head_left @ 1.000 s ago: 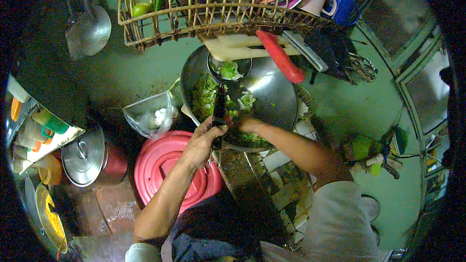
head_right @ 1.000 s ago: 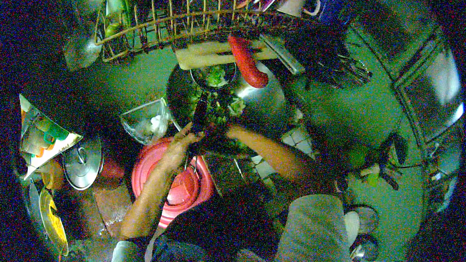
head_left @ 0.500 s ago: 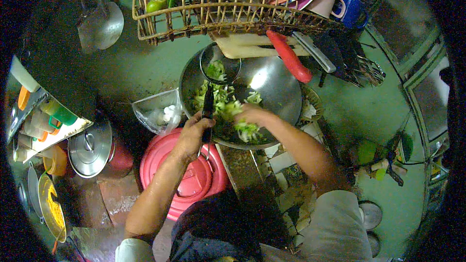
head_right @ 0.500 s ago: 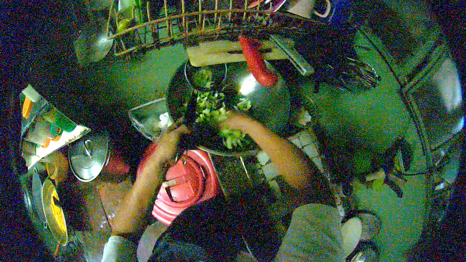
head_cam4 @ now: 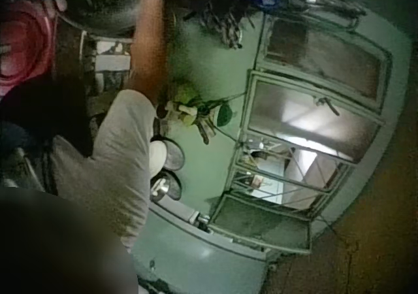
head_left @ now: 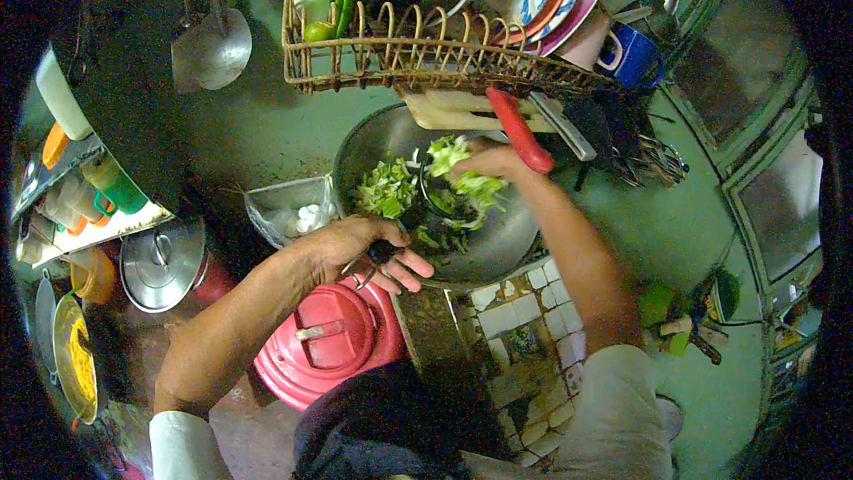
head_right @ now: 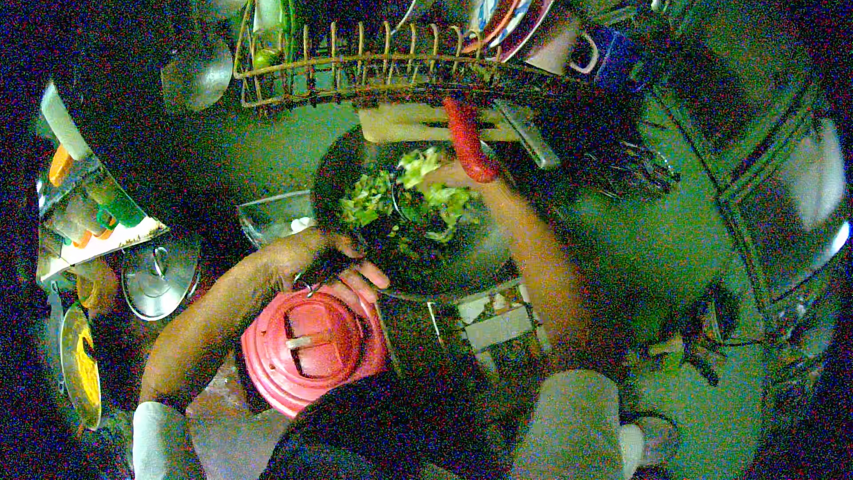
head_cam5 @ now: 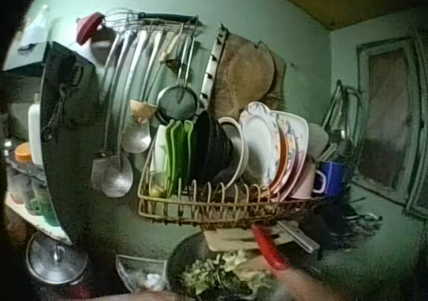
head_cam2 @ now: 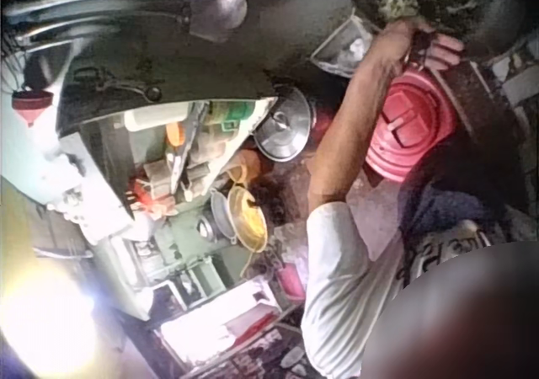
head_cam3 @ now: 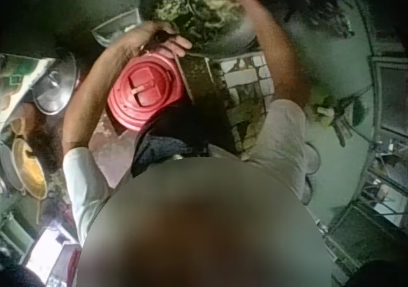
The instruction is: The person arranges halved hard-boiled eggs in a circular pattern on a large tray of yellow rice topped with chopped green vegetables. The person then moves to a stove area, scoops chopped vegetables from a bowl, and places them into a pot of boiling water before returning to the tray.
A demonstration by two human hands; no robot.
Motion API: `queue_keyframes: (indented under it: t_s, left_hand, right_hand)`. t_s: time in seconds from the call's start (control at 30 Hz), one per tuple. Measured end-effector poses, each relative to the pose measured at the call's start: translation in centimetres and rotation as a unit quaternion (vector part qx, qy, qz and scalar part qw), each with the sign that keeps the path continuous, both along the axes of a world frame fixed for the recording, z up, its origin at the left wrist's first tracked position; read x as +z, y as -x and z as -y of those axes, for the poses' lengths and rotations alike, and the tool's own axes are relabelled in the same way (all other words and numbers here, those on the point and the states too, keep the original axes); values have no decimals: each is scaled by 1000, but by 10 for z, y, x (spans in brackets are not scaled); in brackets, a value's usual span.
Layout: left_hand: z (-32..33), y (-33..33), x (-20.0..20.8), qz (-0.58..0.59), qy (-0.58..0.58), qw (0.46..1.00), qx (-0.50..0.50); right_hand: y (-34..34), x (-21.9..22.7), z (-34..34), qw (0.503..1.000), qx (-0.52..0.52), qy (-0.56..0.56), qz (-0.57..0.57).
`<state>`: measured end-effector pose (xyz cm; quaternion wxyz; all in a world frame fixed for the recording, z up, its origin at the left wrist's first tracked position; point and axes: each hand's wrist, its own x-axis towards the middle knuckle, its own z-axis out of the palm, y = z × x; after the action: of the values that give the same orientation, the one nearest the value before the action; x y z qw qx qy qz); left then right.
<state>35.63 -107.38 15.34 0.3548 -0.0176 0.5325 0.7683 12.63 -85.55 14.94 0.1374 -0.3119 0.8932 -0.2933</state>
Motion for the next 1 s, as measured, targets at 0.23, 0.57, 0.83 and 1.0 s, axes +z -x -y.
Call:
queue_keyframes:
  t_s: [0.23, 0.57, 0.83, 1.0]
  left_hand:
    - [-3, -10, -18, 17, -77, 996, 45]
    - [-2, -72, -14, -27, -163, 973, 158]
    - [6, -209, 13, -133, -165, 964, 162]
    - [46, -354, -10, -191, -145, 946, 217]
  right_hand:
    - [0, -24, 13, 961, -68, -87, -254]
    - [-94, 0, -18, 913, -97, 270, -290]
    - [-250, -15, 23, 904, -104, 403, -100]
    - [-359, 8, 82, 919, -17, 297, -257]
